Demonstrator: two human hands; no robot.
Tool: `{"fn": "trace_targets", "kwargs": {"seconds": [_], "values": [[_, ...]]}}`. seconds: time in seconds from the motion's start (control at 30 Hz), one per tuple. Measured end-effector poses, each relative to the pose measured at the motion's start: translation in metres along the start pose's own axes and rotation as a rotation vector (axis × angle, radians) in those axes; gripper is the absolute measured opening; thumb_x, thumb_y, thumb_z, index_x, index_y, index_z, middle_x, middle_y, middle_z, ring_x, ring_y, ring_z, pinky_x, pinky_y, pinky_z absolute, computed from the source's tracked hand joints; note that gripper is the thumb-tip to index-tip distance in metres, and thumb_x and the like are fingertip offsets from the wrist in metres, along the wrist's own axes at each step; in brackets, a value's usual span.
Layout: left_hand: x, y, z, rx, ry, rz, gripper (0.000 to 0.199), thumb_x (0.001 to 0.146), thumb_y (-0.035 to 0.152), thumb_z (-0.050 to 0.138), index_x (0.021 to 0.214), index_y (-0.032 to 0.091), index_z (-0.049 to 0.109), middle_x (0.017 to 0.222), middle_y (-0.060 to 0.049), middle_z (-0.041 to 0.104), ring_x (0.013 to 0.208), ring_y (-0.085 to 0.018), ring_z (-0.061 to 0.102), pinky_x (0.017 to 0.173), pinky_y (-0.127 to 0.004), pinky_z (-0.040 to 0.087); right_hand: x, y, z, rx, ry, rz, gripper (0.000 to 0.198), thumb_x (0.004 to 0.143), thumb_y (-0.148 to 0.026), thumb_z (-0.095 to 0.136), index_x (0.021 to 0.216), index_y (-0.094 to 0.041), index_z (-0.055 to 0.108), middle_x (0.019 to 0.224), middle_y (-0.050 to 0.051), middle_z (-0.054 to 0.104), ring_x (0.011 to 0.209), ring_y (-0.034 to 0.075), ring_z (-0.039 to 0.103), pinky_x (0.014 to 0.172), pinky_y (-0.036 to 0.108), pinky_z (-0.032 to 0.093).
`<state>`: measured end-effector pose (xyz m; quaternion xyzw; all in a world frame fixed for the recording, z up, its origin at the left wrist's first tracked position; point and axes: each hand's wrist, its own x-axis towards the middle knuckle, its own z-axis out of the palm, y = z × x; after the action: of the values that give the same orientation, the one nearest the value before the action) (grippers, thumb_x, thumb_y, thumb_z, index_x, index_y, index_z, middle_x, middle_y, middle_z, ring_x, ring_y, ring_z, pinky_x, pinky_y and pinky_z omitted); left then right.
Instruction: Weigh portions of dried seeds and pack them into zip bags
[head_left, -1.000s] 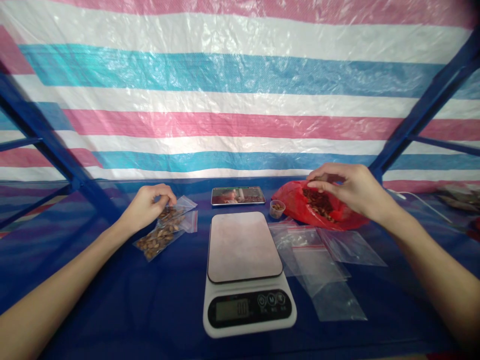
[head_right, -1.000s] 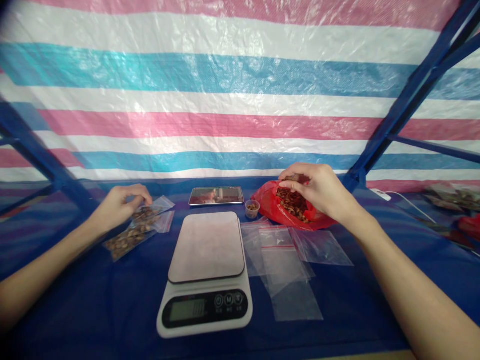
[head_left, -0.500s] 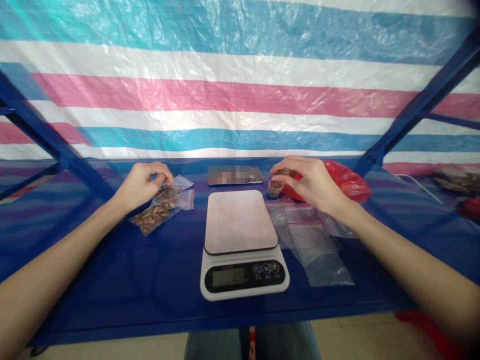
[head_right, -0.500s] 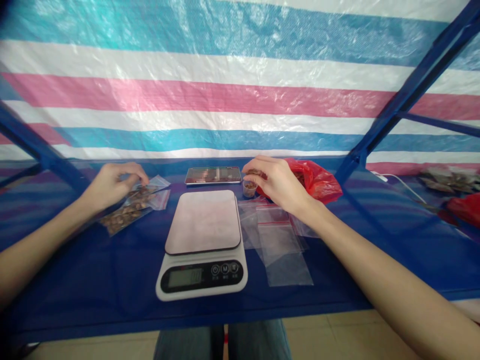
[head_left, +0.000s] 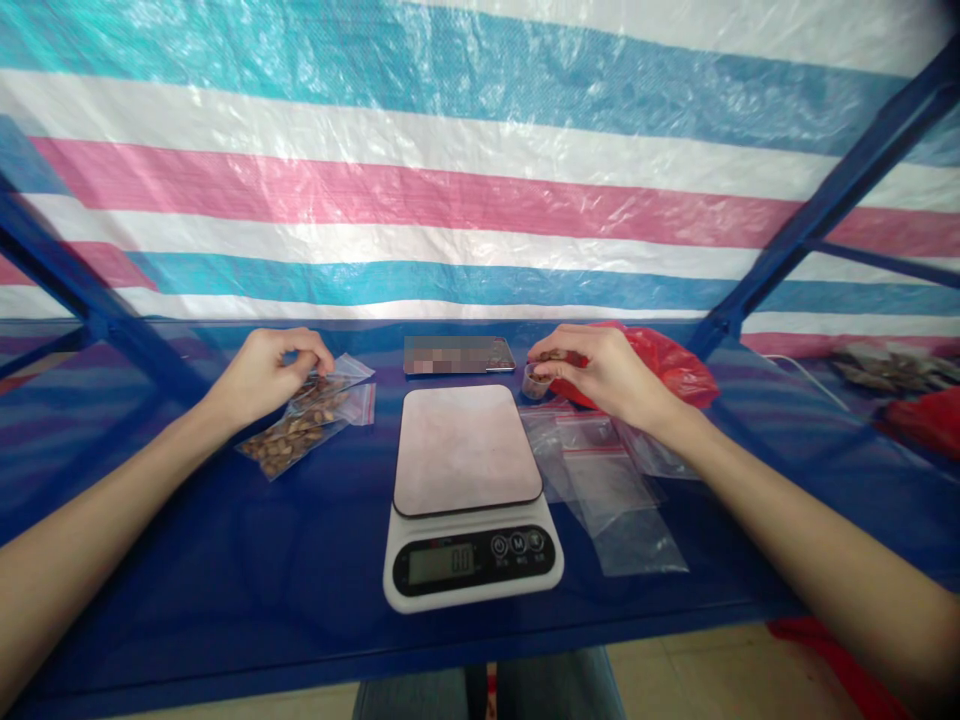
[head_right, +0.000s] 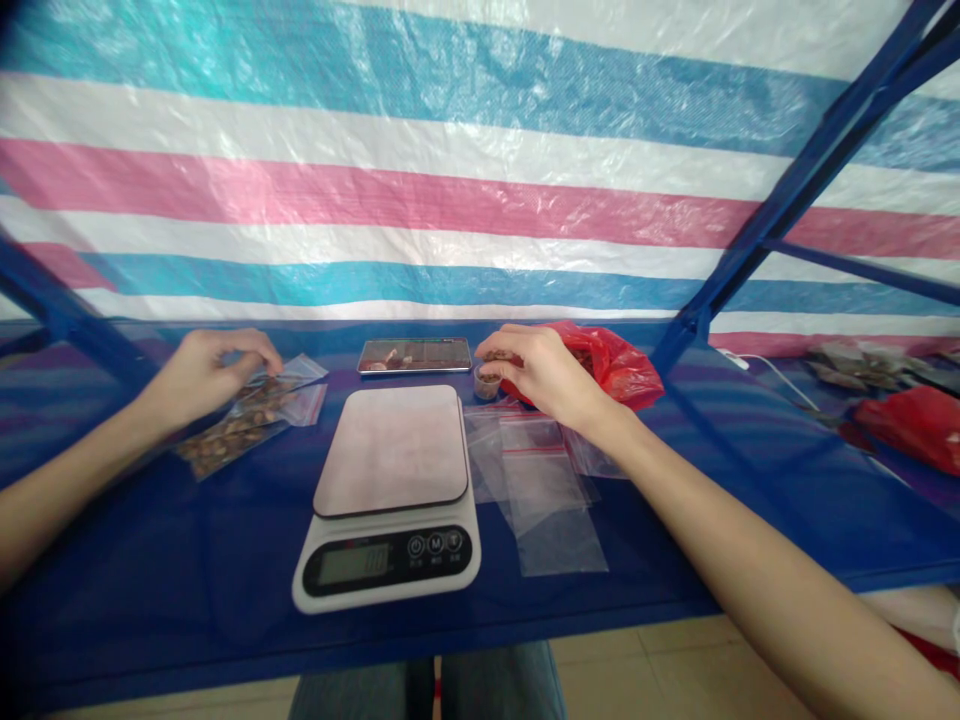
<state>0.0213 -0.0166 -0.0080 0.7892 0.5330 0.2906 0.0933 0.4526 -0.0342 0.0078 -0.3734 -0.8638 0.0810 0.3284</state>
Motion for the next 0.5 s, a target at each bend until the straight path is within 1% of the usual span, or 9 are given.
{"fn": "trace_targets", "kwargs": {"seconds": [0.1,0.2,0.3,0.5], "values": [[0.0003,-0.0009,0.0001,-0.002,0.005,-0.008,0.032,0.082,0.029,0.046,0.072,0.017,0.074,0.080,-0.007,0.076,0.080,-0.021,0.069,0.079,-0.029,0.052,-0.0004,0.0007,-0.0011,0.016,-0.084,-0.017,0.016,0.101,-0.028,0.068,0.097,-0.020,0.081,0.095,0.008,0.080,0.082,0.022,0.074,0.078,0.034,0.056],[0.0003,-0.0016,0.0002,-0.006,0.006,-0.005,0.032,0.083,0.030,0.046,0.071,0.017,0.073,0.080,-0.007,0.076,0.080,-0.022,0.069,0.080,-0.030,0.052,-0.0010,0.0030,-0.0015,0.012,-0.130,-0.039,0.017,0.102,-0.025,0.066,0.099,-0.020,0.082,0.095,0.008,0.078,0.082,0.021,0.072,0.076,0.032,0.055],[0.0001,-0.0014,0.0005,-0.009,0.010,-0.003,0.031,0.083,0.029,0.046,0.071,0.018,0.072,0.080,-0.006,0.076,0.080,-0.021,0.069,0.078,-0.029,0.051,-0.0017,0.0046,-0.0015,0.004,-0.134,-0.050,0.017,0.103,-0.023,0.065,0.101,-0.019,0.082,0.096,0.008,0.077,0.082,0.020,0.072,0.078,0.032,0.055],[0.0004,-0.0025,0.0014,-0.002,0.016,-0.007,0.031,0.082,0.031,0.046,0.070,0.019,0.072,0.079,-0.005,0.076,0.079,-0.021,0.068,0.079,-0.028,0.051,-0.0017,0.0039,0.0000,0.000,-0.079,-0.051,0.015,0.102,-0.023,0.067,0.105,-0.020,0.081,0.099,0.008,0.078,0.083,0.020,0.073,0.077,0.032,0.055]]}}
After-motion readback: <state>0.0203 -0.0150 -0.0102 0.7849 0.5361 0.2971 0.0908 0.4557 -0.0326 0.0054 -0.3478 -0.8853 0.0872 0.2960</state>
